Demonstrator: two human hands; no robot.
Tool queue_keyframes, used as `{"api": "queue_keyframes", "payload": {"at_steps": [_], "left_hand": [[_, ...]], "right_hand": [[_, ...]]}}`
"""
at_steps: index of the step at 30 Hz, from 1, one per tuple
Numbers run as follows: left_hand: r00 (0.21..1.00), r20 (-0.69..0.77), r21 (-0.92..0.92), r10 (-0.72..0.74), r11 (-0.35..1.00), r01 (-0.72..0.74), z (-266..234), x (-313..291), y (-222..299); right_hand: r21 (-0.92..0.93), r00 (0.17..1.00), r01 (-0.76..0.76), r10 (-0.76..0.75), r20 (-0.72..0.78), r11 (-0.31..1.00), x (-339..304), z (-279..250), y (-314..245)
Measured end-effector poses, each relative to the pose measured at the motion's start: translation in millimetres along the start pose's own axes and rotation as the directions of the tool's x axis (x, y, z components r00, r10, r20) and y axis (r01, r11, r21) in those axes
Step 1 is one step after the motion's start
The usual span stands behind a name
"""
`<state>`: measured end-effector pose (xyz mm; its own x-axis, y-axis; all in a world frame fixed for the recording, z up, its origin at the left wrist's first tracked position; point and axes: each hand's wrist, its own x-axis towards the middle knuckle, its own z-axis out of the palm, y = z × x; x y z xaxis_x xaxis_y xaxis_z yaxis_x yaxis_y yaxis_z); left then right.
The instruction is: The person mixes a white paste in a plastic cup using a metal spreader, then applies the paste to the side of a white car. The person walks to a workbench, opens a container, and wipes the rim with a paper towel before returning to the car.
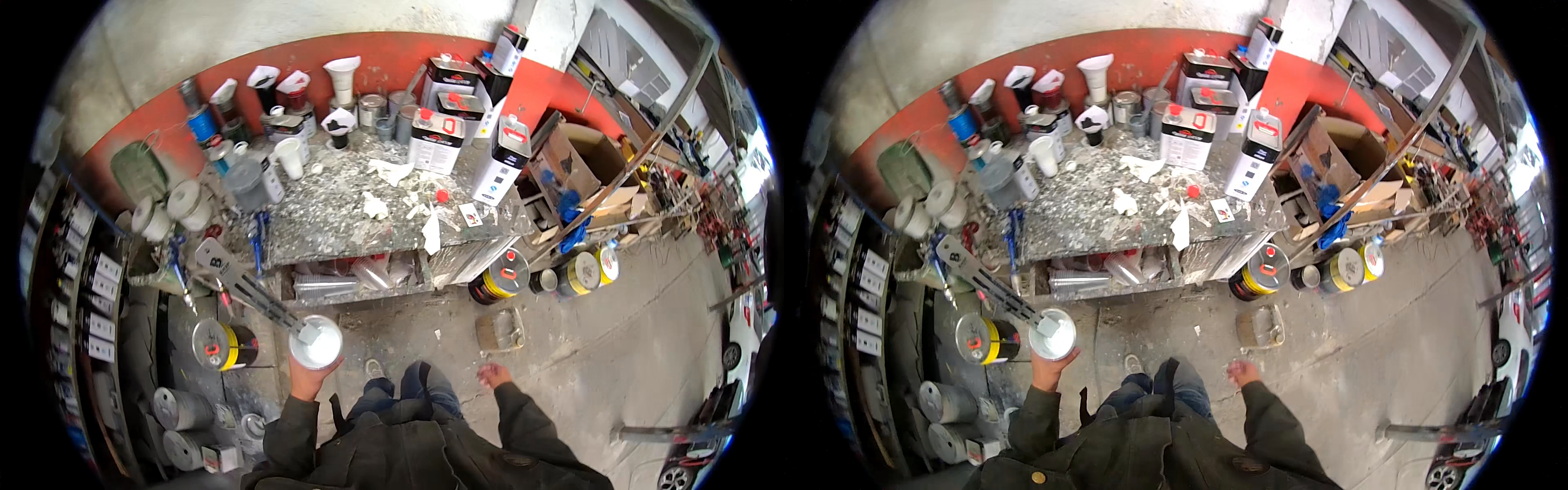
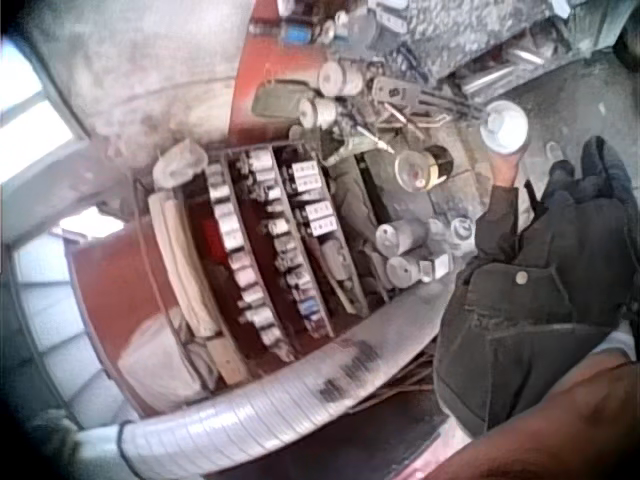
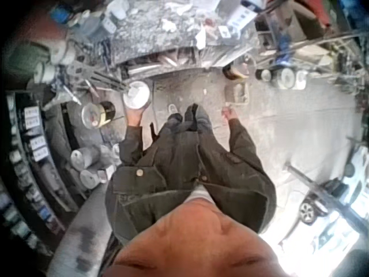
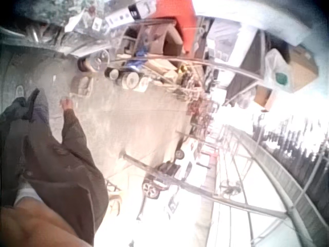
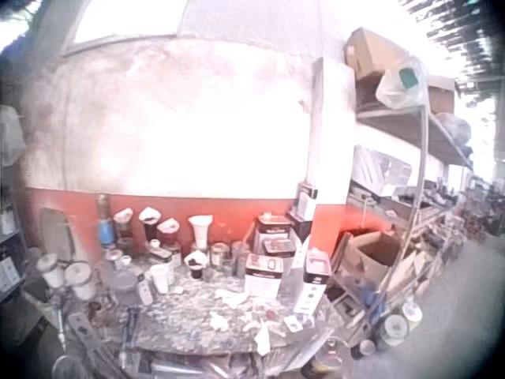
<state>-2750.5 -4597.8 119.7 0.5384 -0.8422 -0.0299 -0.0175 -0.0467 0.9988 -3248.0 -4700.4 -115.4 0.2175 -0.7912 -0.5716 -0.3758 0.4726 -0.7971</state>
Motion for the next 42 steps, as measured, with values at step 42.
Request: {"api": "queue_keyframes", "payload": {"at_steps": [42], "left_hand": [[0.986, 0.064, 0.089, -0.151, 0.985, 0.145, 116.4, 328.6, 10.2]], "right_hand": [[-0.814, 0.727, 0.513, -0.367, 0.581, -0.272, 429.3, -46.2, -687.0]]}}
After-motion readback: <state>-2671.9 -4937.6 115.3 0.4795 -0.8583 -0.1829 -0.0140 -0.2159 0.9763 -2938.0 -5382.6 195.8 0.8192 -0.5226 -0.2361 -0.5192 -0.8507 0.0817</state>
